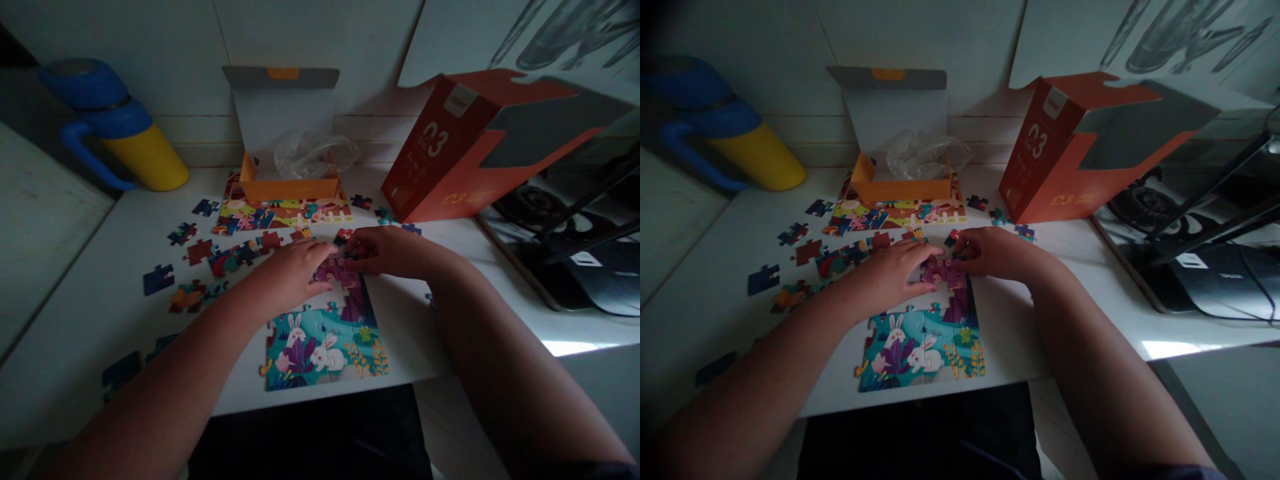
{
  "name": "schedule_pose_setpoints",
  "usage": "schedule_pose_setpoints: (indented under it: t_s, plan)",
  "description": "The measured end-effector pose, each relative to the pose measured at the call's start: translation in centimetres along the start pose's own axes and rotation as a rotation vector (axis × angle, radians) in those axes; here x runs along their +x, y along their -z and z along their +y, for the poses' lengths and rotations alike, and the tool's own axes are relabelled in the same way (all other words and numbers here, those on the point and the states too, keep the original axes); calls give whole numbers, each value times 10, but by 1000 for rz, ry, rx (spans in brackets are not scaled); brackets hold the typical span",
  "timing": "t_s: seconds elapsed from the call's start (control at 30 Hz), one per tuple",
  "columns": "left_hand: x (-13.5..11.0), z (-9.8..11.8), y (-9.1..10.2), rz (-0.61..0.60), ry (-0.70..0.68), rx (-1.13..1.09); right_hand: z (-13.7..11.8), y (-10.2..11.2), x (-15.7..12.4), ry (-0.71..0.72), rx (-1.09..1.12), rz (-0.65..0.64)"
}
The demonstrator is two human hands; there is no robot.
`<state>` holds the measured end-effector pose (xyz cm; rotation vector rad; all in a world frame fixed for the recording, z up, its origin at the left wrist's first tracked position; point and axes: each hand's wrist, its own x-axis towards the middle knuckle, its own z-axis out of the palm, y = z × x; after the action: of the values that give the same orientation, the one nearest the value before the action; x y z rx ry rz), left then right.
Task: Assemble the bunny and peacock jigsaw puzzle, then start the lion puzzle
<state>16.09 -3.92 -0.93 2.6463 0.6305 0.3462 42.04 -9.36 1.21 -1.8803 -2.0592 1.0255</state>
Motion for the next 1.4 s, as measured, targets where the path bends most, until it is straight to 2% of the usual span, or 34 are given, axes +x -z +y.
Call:
schedule_pose_setpoints:
  t_s: [0.17,0.33,1.03,1.4]
  plan:
    - [-1,-2,-2,8,-14,4,3,-1,2,40,-107,55]
    - [-2,-3,-4,19,-24,0,2,-4,2,75,-107,57]
    - [1,0,-3,-27,-65,-13,0,0,1,52,-73,6]
    - [0,2,-2,-22,-92,-20,2,4,-5,114,-95,-41]
